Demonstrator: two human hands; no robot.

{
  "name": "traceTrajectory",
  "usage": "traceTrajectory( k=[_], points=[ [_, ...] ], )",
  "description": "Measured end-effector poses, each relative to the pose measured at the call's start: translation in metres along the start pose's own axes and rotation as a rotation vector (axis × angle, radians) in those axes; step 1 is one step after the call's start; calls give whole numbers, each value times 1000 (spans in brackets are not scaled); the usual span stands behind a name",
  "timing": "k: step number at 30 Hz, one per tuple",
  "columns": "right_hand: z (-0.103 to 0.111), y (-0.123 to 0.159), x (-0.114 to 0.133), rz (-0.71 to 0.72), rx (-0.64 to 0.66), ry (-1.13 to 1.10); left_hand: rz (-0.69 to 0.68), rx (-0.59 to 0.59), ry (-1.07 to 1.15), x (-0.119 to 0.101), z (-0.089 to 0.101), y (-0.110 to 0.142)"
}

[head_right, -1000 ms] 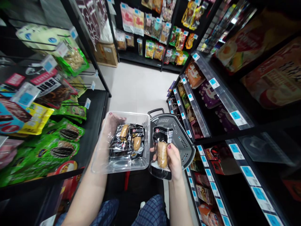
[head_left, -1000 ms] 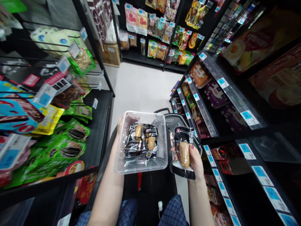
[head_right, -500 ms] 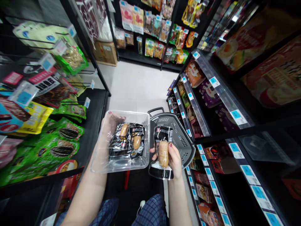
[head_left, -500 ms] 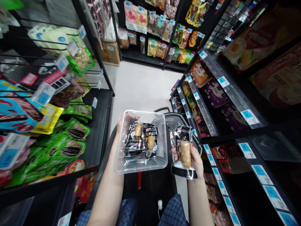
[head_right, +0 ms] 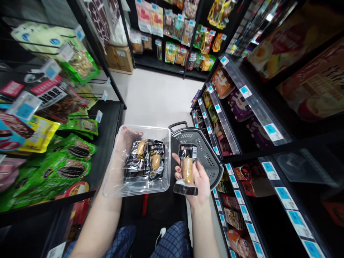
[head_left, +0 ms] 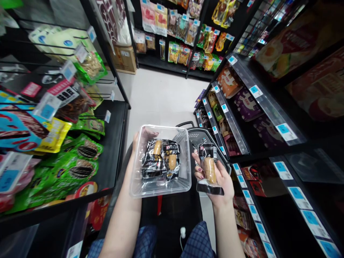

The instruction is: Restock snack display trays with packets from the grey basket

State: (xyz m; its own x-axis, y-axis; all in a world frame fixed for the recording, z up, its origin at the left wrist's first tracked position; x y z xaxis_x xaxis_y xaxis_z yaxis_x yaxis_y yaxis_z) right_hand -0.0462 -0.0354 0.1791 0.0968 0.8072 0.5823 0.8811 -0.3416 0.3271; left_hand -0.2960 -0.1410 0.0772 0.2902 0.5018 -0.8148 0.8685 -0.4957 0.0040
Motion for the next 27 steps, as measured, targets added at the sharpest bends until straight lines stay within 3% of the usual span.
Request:
traceTrajectory(
  k=[11, 16, 21, 27],
  points=[
    [19, 2, 5, 174, -87, -91, 36, -84, -39, -4, -4, 2],
    [26, 1, 10, 250, -170, 61, 40, -79, -46, -6, -7, 5],
    [29, 3, 15, 265, -167, 222, 88, -74, -55, -6, -6, 13],
    [19, 12, 20, 459, -302, 670, 42, -70, -84, -6, -4, 7]
  ],
)
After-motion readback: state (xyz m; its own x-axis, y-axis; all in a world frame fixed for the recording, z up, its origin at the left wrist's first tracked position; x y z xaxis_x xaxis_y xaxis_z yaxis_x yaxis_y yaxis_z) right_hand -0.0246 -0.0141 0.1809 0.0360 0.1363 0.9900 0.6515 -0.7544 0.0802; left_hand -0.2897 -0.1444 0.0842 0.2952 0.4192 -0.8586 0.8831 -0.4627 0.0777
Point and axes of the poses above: each hand's wrist, its own y-axis away from the middle knuckle, its own z-axis out of the back of the hand, x = y × z, the point moved 4 cm from there along -y, towards the middle knuckle, and after that the axes turned 8 degrees about x, right-handed, at the moved point
